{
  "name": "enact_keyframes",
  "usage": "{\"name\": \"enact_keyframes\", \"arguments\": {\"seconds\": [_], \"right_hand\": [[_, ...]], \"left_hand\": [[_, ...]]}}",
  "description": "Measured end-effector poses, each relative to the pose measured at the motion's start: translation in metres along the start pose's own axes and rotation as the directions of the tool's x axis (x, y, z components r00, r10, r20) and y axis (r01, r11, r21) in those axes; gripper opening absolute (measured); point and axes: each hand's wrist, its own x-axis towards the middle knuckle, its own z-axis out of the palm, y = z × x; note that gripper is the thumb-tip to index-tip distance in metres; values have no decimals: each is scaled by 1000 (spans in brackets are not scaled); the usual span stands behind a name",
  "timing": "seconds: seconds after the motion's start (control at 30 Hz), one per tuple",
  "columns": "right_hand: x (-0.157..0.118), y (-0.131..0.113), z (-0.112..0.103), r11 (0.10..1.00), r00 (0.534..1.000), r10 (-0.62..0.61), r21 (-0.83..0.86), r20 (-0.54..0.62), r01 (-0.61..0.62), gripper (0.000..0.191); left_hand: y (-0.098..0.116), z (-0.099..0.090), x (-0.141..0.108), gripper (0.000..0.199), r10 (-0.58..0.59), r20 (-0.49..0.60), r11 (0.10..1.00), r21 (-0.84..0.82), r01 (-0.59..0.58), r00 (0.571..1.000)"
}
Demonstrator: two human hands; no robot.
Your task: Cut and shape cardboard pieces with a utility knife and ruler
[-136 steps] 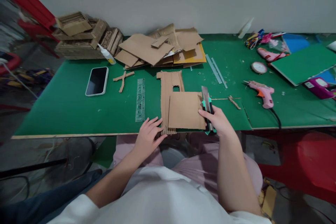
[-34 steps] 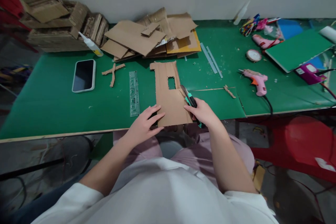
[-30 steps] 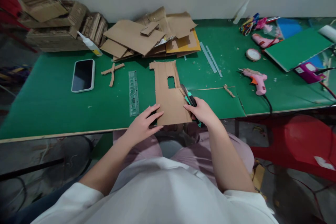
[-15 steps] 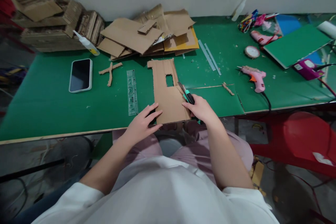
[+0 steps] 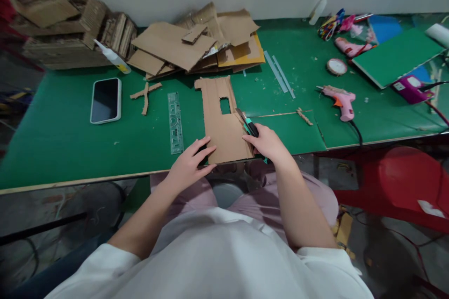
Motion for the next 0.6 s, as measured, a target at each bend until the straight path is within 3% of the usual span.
{"name": "enact_keyframes", "arguments": {"seconds": [0.6], "right_hand": [[1, 3, 0, 1000, 1000, -18, -11, 9, 18, 25]], "left_hand": [[-1, -1, -1, 41, 25, -3, 1000, -15, -25, 1000]]}}
